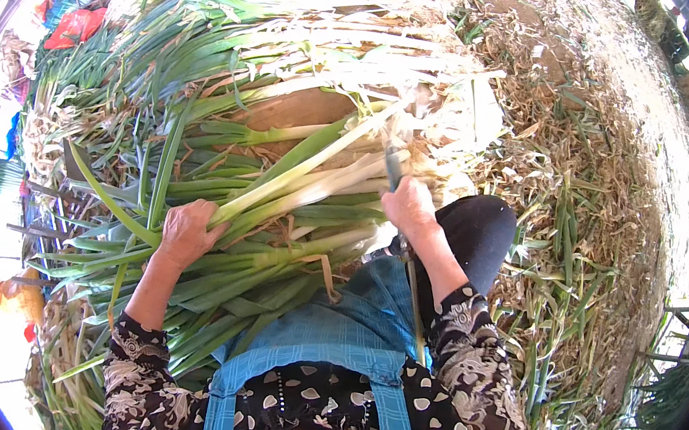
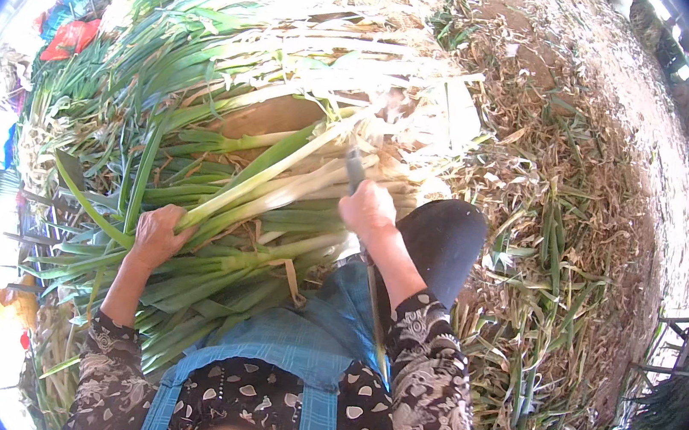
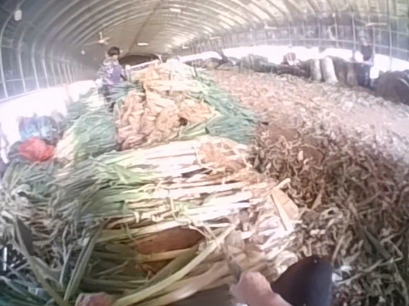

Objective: The person sits cross-legged on the ground and uses a knife to trim the root ends of a large bundle of green onions. The trimmed roots are discarded to the side, and the cleaned onions are gathered into a neat bundle.

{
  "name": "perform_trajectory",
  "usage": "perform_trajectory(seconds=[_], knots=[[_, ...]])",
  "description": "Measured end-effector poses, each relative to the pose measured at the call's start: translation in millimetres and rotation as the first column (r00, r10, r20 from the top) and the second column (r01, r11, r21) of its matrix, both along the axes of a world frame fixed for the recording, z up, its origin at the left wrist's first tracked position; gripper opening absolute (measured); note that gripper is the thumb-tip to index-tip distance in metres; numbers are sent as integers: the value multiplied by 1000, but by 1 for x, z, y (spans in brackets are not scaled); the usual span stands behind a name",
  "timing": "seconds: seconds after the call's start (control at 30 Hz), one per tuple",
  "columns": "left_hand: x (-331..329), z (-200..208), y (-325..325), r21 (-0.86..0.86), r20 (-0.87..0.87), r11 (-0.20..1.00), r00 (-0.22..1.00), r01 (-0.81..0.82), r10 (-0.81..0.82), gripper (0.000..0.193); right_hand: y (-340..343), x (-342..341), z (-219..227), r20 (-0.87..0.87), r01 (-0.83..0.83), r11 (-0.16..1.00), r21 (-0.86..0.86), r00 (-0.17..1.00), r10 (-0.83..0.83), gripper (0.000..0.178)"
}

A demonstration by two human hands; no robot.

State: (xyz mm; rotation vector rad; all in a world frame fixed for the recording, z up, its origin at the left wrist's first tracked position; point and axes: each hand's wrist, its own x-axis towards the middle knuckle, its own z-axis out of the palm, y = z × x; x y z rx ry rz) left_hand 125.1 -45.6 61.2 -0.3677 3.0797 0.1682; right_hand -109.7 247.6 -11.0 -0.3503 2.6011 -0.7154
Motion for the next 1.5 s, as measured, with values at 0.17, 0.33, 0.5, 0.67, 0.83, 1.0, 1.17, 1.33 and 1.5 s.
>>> perform_trajectory(seconds=[0.17,0.33,0.5,0.67,0.83,1.0,1.17,1.33,1.5], knots=[[9,7,-10,140,-11,990,1000,26,-25,31,-3,-3,0,49,16,1000,6,999,-16,33],[5,21,-16,134,199,990,978,41,-67,35,-4,-5,1,97,27,999,-45,995,-22,38],[-33,41,-24,52,522,995,847,84,-98,47,-13,10,-5,111,-74,996,-42,991,79,45],[-131,17,-73,87,547,992,828,92,-125,50,-20,23,-9,181,-36,995,-96,982,54,46],[-232,-98,-112,-9,-268,1000,963,14,-16,29,-20,30,-10,81,-70,996,-53,994,74,48],[-245,-127,-117,-226,56,971,993,-85,100,17,-15,26,-4,157,-49,989,-138,985,70,43],[-209,-91,-62,-245,-108,966,988,85,-114,21,-21,47,19,269,-48,937,-346,952,148,39],[-154,-79,-48,215,-2,971,994,-106,109,38,-34,72,31,214,-245,921,-305,924,316,36],[-150,-59,-91,453,142,885,989,-107,47,32,-40,84,30,75,-307,906,-290,937,341,30]])
